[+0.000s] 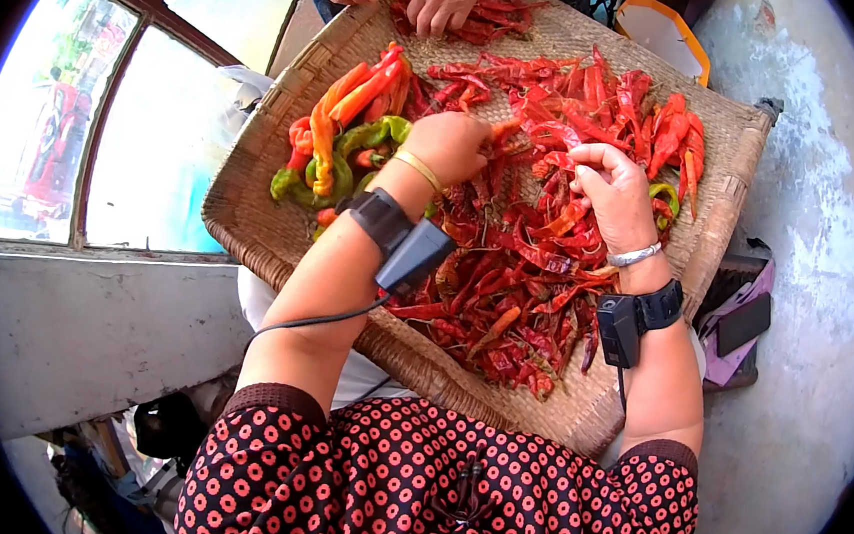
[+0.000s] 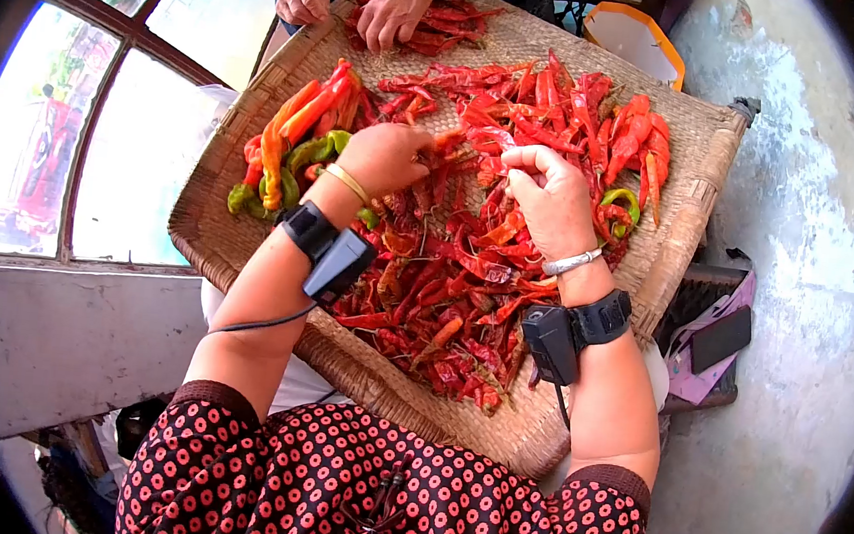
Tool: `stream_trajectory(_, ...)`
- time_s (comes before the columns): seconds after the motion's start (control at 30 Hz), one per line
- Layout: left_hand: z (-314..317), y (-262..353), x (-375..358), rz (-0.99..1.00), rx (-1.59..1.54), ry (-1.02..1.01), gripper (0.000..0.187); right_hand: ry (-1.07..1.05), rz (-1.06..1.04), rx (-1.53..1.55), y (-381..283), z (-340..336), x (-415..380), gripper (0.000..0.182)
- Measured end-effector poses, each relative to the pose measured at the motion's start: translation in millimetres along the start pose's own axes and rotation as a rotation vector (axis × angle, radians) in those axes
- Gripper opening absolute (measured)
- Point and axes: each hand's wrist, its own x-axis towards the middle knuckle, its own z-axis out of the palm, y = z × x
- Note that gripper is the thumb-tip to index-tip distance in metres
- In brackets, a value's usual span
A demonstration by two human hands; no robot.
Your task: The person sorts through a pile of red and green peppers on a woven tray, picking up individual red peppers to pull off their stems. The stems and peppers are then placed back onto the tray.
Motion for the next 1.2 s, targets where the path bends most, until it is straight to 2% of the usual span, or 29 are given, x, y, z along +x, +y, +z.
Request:
stream_trajectory(0.17,-16.8,-23.8,-2.5,-0.018,-0.494,0.055,0.037,-0.013,0.009,-0.010,-0.5,0.7,-0.6,0.015)
stream_trajectory(0.23,-33.4,-22.8,-4.6,-0.126,-0.803,0.004,0.033,-0.020,0.031,-0.025,-4.2,1.1,-1.2,0.015)
stream_trajectory(0.3,-37.6,-33.6,-2.6,-0.190,-1.019,0.093,0.029,-0.022,0.025,-0.028,-3.1,0.6,-1.0,0.015)
stream_trajectory(0.33,-39.1,-36.7,-1.5,-0.135,-1.000,0.269,0.026,-0.023,0.018,-0.031,-2.5,0.4,-1.1,0.015)
stream_trajectory(0.37,-42.8,-42.6,-2.4,-0.343,-1.146,0.319,0.027,-0.023,0.019,-0.031,-2.6,0.8,-1.3,0.015)
stream_trajectory(0.43,-29.1,-59.7,7.7,-0.245,-0.532,0.845,0.028,-0.024,0.015,-0.011,-3.0,2.6,-2.0,0.015)
stream_trajectory(0.47,-22.9,-63.3,9.1,-0.245,-0.532,0.845,0.028,-0.024,0.015,-0.011,-2.2,2.9,-1.9,0.015)
stream_trajectory(0.53,-24.7,-47.0,5.9,-0.108,-0.351,0.795,0.032,-0.045,0.002,-0.047,0.1,3.4,-1.1,0.016)
stream_trajectory(0.57,-24.7,-35.3,4.7,-0.076,-0.498,0.592,0.032,-0.047,0.004,-0.047,0.2,3.6,-1.1,0.016)
stream_trajectory(0.63,-18.0,-12.0,2.9,0.095,-0.667,0.319,0.033,-0.092,0.072,-0.033,-0.9,4.1,-1.5,0.016)
stream_trajectory(0.73,-11.4,10.2,2.3,0.424,-0.591,0.303,0.031,-0.143,0.072,0.001,-7.9,4.5,-5.1,0.017)
stream_trajectory(0.77,-10.4,13.7,1.7,0.425,-0.591,0.304,0.031,-0.143,0.071,0.001,-9.3,4.8,-6.1,0.017)
stream_trajectory(0.83,-9.8,18.9,-1.4,0.244,-0.787,0.001,0.029,-0.188,0.058,0.077,-10.9,5.6,-7.2,0.018)
stream_trajectory(0.87,-6.6,16.2,-0.8,0.222,-0.775,-0.052,0.025,-0.187,0.058,0.078,-9.3,4.5,-5.9,0.018)
stream_trajectory(0.93,-9.4,14.9,-1.5,0.216,-0.755,-0.061,0.022,-0.306,0.106,0.108,-4.4,0.0,-4.1,0.021)
stream_trajectory(1.03,-16.4,4.2,-2.3,0.200,-0.700,-0.034,0.019,-0.297,0.120,0.090,-8.0,-0.4,-5.7,0.024)
stream_trajectory(1.1,-25.3,-8.6,-3.7,0.113,-0.619,-0.011,0.017,-0.284,0.119,0.064,-6.2,-1.7,-4.9,0.025)
stream_trajectory(1.13,-28.0,-16.2,-3.2,0.006,-0.715,-0.016,0.016,-0.273,0.120,0.037,-4.7,-2.3,-4.2,0.025)
stream_trajectory(1.17,-31.8,-22.7,-2.7,-0.092,-0.789,0.039,0.020,-0.272,0.120,0.037,-3.6,-3.0,-3.5,0.025)
stream_trajectory(1.2,-30.2,-27.2,0.3,-0.168,-0.939,0.222,0.023,-0.274,0.131,0.017,-2.7,-3.4,-2.8,0.025)
